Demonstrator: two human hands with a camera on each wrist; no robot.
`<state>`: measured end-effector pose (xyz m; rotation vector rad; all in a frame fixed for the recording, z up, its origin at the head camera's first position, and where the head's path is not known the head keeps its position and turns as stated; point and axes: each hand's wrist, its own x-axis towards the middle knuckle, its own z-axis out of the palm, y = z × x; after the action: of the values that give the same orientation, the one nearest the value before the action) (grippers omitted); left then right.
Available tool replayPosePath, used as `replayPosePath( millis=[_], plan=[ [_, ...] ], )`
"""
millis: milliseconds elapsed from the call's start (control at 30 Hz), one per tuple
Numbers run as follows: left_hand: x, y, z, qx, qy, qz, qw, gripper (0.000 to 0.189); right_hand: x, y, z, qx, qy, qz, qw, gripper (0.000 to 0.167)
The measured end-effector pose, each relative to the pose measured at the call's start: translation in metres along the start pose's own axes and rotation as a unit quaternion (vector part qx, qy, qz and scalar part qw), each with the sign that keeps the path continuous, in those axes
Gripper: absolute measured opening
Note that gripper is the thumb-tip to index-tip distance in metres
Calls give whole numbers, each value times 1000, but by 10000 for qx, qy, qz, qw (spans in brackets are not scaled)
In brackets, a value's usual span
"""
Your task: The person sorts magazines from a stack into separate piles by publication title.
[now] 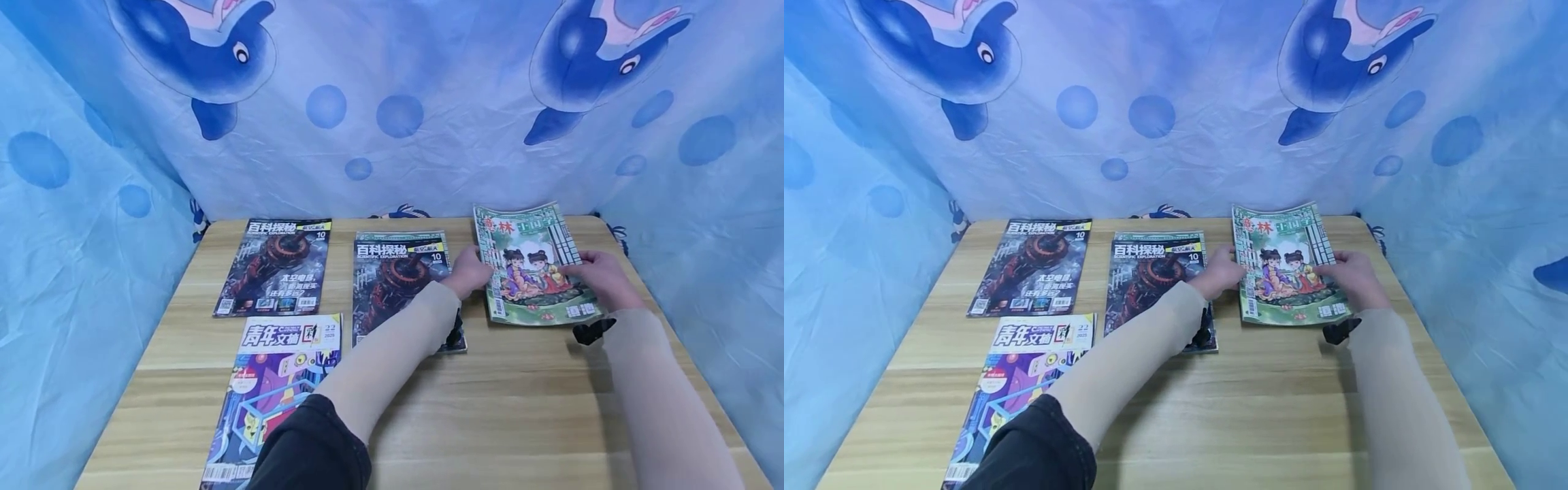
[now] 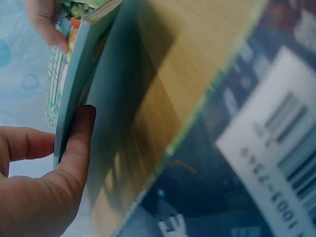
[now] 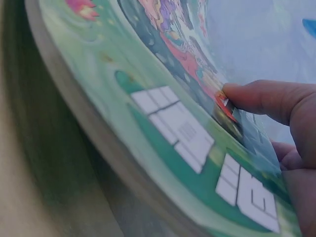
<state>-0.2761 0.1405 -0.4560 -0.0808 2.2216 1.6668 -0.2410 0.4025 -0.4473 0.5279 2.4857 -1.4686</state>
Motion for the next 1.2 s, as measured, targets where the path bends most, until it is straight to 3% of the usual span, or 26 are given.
replayPosePath(
  millis=[167, 300, 567, 733, 833, 967, 1200],
  plan=[
    [6, -2, 2, 155, -116, 7, 9998, 58, 10, 0, -3, -375, 53, -106, 9992, 80],
    [6, -1, 5, 547, -146, 57, 9984, 57, 13, 1, -8, -545, 91, -31, 9985, 77],
    [3, 1, 10, 1265, -30, 245, 9917, 32, 23, 7, -12, -967, 201, 72, 9951, 79],
    [14, -2, 12, 1888, -56, 162, 9819, 22, 26, 7, -10, -1196, 198, -30, 9926, 79],
    [17, -3, 14, 2453, -143, 291, 9689, 6, 25, 7, -9, -1312, 273, -56, 9910, 77],
    [14, -2, 16, 2919, -262, 443, 9551, 11, 24, 11, -7, -1388, 352, 39, 9897, 75],
    [10, -1, 13, 2864, -304, 429, 9567, 17, 21, 10, -5, -1610, 507, 174, 9855, 74]
  ],
)
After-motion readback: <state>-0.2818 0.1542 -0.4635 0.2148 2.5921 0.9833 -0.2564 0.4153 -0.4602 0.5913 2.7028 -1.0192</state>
